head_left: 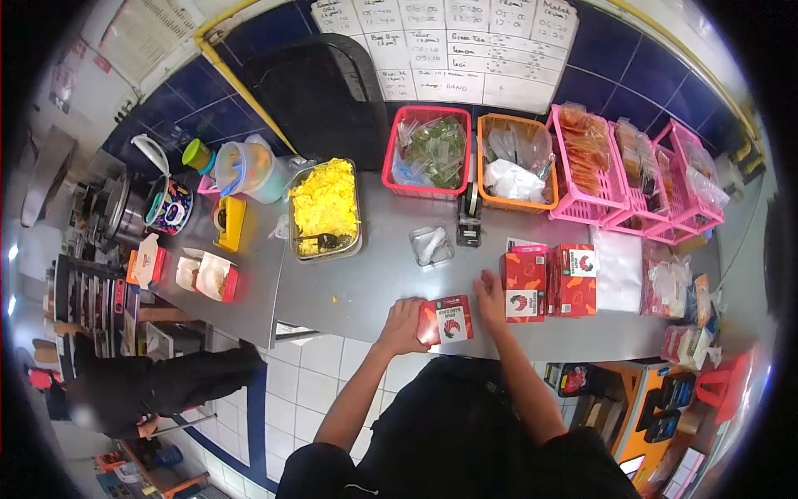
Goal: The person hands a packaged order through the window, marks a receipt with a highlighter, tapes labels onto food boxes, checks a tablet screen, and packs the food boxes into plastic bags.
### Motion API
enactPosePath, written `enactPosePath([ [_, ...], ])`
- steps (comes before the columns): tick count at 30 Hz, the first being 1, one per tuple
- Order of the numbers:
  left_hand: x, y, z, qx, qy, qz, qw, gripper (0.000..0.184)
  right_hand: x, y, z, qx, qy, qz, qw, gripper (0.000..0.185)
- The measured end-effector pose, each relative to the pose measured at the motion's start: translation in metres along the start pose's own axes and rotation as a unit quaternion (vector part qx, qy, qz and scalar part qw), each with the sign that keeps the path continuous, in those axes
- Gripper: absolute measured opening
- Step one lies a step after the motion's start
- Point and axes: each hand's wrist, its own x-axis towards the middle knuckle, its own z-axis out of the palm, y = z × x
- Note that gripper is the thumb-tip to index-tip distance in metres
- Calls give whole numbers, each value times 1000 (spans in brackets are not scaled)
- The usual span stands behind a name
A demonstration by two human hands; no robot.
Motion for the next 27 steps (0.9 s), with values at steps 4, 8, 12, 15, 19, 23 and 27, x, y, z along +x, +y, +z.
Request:
enactPosePath([
  [4,2,2,2,-2,8,5,1000,105,62,-65,23,131,65,-18,989,50],
  [8,1,7,1,2,8,-11,1000,104,119,-82,29,85,-59,113,988,28],
  [12,1,5,2,-6,4,-25,1000,103,119,-87,26,172,-59,143,973,17],
  [15,0,1,6,-1,0,-27,1000,103,120,-38,28,178,-58,57,981,18],
  [19,0,0,3,-9,11,-14,1000,103,115,17,37,121,27,59,990,20],
  [23,2,2,5,-4,10,-12,1000,103,92,-24,23,-214,43,20,976,21],
  [27,1,2,6,3,18,-14,1000,103,60,-27,26,-62,-42,-12,997,22],
])
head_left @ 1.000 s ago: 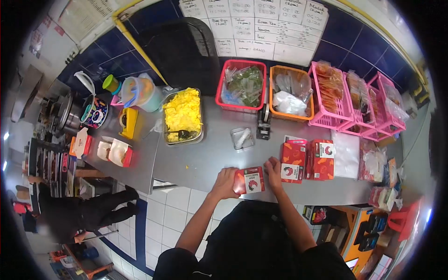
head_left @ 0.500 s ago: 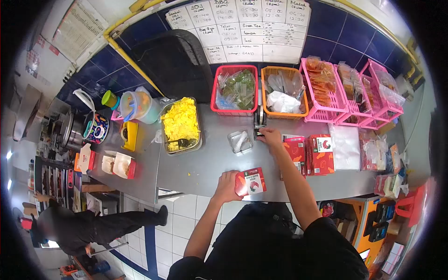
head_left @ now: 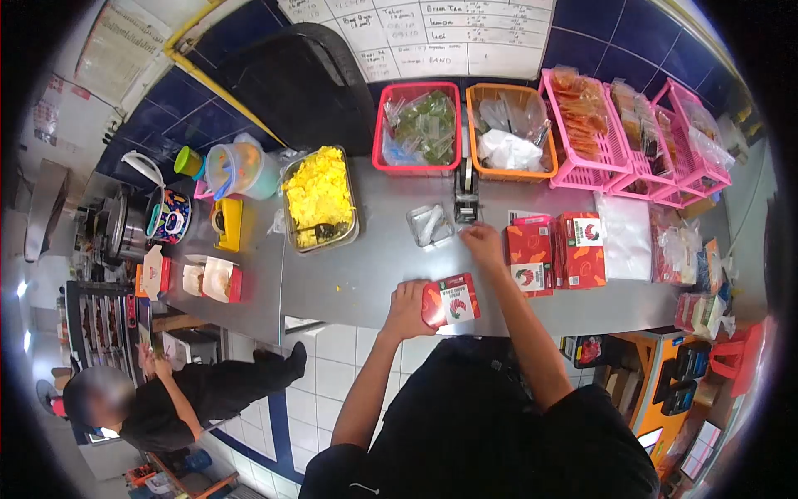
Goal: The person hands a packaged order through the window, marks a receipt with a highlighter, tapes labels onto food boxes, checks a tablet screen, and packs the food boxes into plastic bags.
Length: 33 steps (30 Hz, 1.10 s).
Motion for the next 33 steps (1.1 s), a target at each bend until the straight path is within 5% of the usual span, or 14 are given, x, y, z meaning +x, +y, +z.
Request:
enactPosePath([
  [2,4,-2,-1,6,-8,-4,1000,103,-28,-4,-3,84,-43,-51,994,23],
  [4,3,-2,-1,4,-24,-6,1000,103,-69,-11,-6,107,-190,49,975,24],
  [8,6,-1,-1,13,-32,-3,999,104,-84,0,-2,73,-189,67,977,21],
  [11,5,3,-2,8,-25,-3,1000,105,-88,5,3,-39,-137,-38,989,18],
  [16,7,9,-5,-3,-44,-21,999,107,-93,7,5,-82,-68,-127,986,49],
  [20,8,12,-8,7,-53,-26,998,107,-92,4,12,43,-55,-35,997,52],
  [23,8,12,-7,5,-59,-33,998,106,-95,11,14,44,-23,-14,999,34],
  [25,7,9,-3,13,-42,-17,999,108,-107,-6,4,-171,34,-236,956,20],
  [28,7,12,-5,19,-34,-8,999,107,-114,-18,5,-215,17,-286,934,16],
  [30,7,12,-3,15,-34,-1,999,106,-108,-15,4,-247,2,-282,927,24],
  [33,8,15,-4,17,-37,-1,999,106,-96,-49,-6,-390,-205,-174,881,55],
])
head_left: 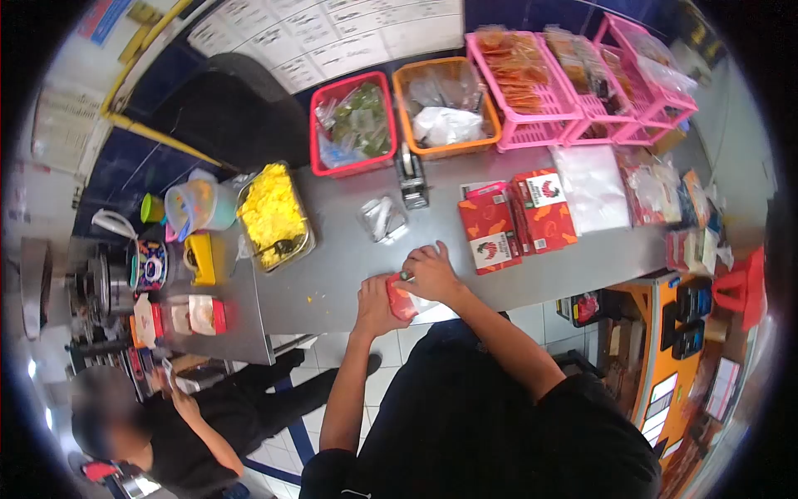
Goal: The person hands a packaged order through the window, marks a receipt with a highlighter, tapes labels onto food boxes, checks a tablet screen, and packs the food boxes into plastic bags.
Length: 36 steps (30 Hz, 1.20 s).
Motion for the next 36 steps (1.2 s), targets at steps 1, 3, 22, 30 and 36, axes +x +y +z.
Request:
enactPosePath([
  [1,0,2,-2,3,-2,-9,1000,106,2,-2,1,1,9,11,1000,55],
  [3,0,-1,7,3,4,32,999,106,2,0,4,-40,7,32,999,65],
  [22,102,181,90,-207,116,-159,958,104,-177,60,-80,393,322,206,836,46],
  [30,100,155,97,-275,91,-166,943,90,-179,110,-134,187,410,207,868,47],
  [36,135,167,86,-564,62,-209,797,90,-124,235,-155,426,295,264,814,65],
])
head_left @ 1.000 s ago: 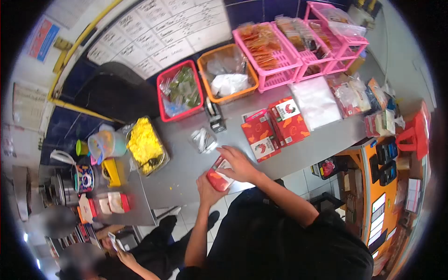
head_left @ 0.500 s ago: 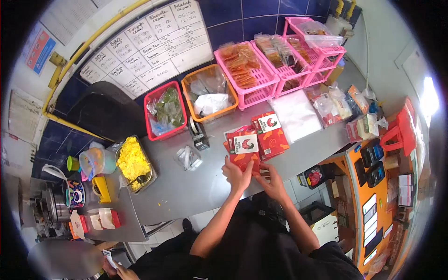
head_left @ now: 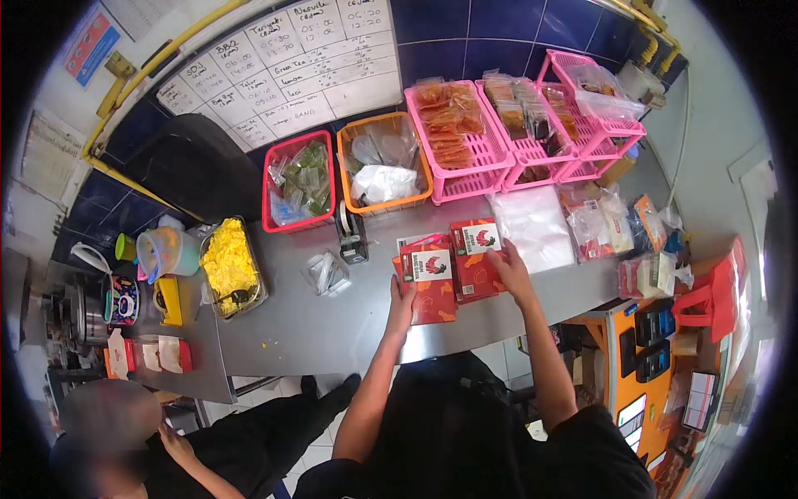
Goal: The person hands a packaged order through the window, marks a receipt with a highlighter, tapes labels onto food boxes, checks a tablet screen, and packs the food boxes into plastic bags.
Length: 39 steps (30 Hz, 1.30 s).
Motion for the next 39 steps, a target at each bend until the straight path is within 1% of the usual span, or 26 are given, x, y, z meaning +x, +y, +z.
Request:
enactPosePath([
  [1,-4,9,5,-25,-23,1,999,88,4,-3,0,1,-1,4,1000,65],
  [2,7,-9,5,0,-22,27,999,84,9,-11,0,-57,-66,-35,996,68],
  [3,11,-23,10,-4,-19,26,999,84,15,-15,-2,-117,-134,-73,981,70],
  [4,10,-39,17,57,11,59,997,83,21,-7,-4,-61,-172,-35,983,69],
  [5,13,-46,24,118,42,96,987,82,22,-8,-7,-64,-178,-35,981,69],
  [6,-7,-13,38,39,61,51,996,80,20,-12,-10,-55,-180,-25,982,70],
  [8,-20,-4,46,13,63,37,997,75,15,-21,-14,-2,-203,22,979,71],
  [9,-23,-7,47,5,53,35,998,73,12,-23,-18,-2,-211,23,977,71],
  [11,-32,-11,49,-6,32,30,999,69,1,-17,-30,-69,-206,0,976,70],
  [12,-34,-12,52,-6,24,31,999,67,-4,-7,-34,-93,-199,-59,974,69],
  [13,-36,-13,55,-6,17,31,999,65,-4,3,-37,-90,-203,-55,973,69],
  [15,-39,-14,63,-3,12,32,999,61,-21,-7,-45,-19,-189,16,982,69],
  [17,-37,-15,67,3,13,41,999,57,-21,-10,-46,6,-197,30,980,69],
  [19,-36,-16,66,7,13,36,999,56,-20,2,-50,-26,-194,-4,981,70],
  [22,-21,-17,52,25,42,53,997,54,-20,5,-48,-12,-175,-43,983,70],
  [26,57,-27,0,123,89,149,977,52,-22,11,-48,7,-167,-29,985,71],
  [28,106,-24,-19,217,70,216,949,51,-22,9,-47,-3,-160,24,987,71],
  [30,133,-2,-22,336,49,267,902,52,-21,7,-45,16,-169,30,985,70],
  [31,135,15,-16,448,18,250,858,50,-22,7,-47,36,-176,40,983,68],
  [32,142,22,-10,499,4,240,833,49,-21,12,-49,29,-177,38,983,68],
  [33,150,28,-6,547,-12,231,804,49,-18,18,-49,-12,-167,4,986,69],
  [34,155,33,-2,575,-13,195,795,45,-17,25,-50,-51,-156,-29,986,70],
  [35,159,32,-1,603,-16,158,782,42,-19,23,-51,-51,-154,-27,986,70],
  [36,158,33,1,618,0,170,768,43,-20,21,-51,-44,-156,-21,987,70],
  [37,163,30,1,619,-1,171,766,43,-19,19,-50,-35,-158,-16,987,70],
  [39,177,12,-5,495,0,146,856,48,-18,22,-50,-20,-158,-13,987,71],
])
